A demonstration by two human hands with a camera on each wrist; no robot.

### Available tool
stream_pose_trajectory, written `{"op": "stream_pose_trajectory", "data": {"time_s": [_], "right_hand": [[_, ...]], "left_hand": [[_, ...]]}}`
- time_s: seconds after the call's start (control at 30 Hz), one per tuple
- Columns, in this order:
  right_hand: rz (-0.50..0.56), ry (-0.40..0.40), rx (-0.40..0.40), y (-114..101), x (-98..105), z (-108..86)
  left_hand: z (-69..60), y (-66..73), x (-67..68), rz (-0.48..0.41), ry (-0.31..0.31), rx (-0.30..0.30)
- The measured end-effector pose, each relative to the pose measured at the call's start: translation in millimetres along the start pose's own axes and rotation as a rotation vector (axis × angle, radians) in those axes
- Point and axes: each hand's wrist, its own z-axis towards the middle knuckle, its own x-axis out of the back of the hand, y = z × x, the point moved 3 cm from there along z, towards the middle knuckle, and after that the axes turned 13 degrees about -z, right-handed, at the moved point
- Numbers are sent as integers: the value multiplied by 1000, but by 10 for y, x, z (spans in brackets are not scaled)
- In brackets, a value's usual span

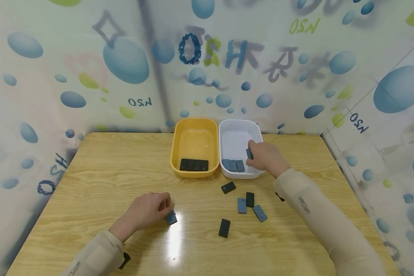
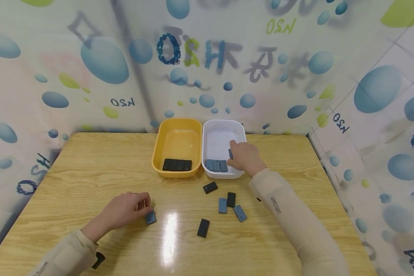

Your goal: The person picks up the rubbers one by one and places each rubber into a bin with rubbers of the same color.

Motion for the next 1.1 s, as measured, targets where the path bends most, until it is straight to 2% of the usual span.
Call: {"op": "stream_pose_trajectory", "data": {"time_s": [0.43,0.7,1.1], "right_hand": [[-125,-53,22,-66,-187,99],[-160,-67,33,-113,-272,145],[-190,-96,57,-165,-305,173]], "left_hand": [[-5,-23,-20,4,-3,17],[-20,-17,-8,7,-2,11],[-37,-14,11,-16,10,-33]]}}
